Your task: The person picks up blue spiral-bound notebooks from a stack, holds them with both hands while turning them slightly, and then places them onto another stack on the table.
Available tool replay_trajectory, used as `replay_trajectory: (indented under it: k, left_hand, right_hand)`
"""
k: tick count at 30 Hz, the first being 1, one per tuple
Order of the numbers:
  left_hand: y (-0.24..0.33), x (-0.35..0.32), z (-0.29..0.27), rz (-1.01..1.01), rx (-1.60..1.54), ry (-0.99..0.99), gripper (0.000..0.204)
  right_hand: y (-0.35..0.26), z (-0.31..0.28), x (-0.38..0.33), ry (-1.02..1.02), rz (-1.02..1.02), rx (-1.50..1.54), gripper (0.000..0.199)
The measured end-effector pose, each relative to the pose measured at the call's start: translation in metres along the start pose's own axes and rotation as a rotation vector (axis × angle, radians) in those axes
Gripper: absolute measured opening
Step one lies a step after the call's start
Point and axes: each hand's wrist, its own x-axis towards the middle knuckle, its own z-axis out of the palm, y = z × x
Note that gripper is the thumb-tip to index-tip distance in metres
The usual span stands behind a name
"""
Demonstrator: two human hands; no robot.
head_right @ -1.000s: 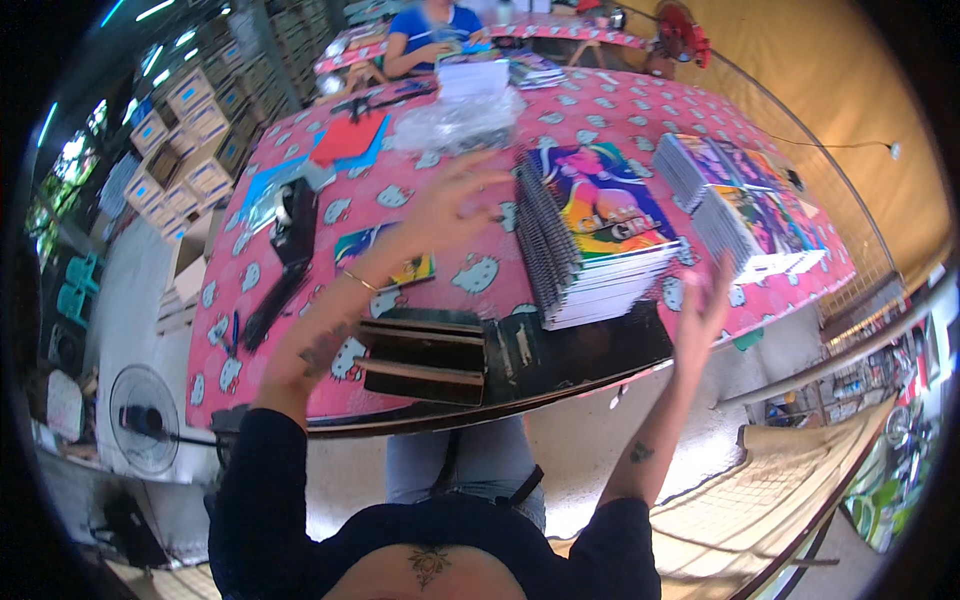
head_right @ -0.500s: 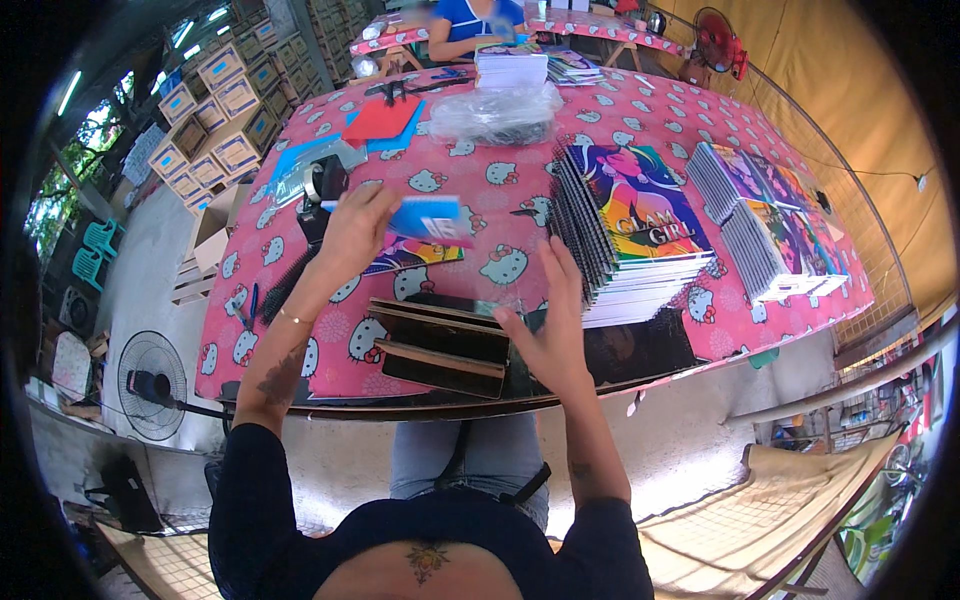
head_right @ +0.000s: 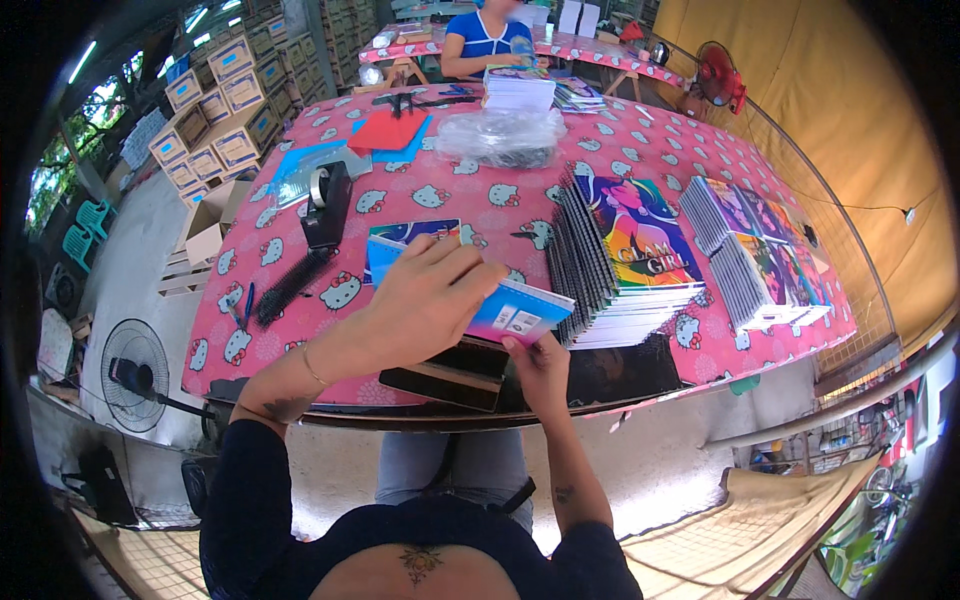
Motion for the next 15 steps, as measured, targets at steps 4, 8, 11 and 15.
replay_trajectory:
  k: [4, 8, 11, 15]
  left_hand:
    - [0.005, -0.001, 0.008, -0.007, 0.032, 0.017, 0.033]
    - [0.017, 0.003, 0.003, -0.016, 0.058, -0.116, 0.037]
    - [0.018, -0.011, 0.001, -0.016, 0.078, -0.138, 0.040]
    - [0.006, -0.076, 0.037, -0.072, 0.241, -0.065, 0.047]
  right_hand:
    - [-0.004, -0.004, -0.003, 0.020, -0.072, -0.023, 0.026]
    - [0.006, -0.010, -0.010, -0.047, 0.015, -0.022, 0.031]
    - [0.014, -0.007, -0.013, -0.075, 0.019, 0.056, 0.040]
    - [0.015, 0.009, -0.013, -0.041, -0.010, 0.064, 0.050]
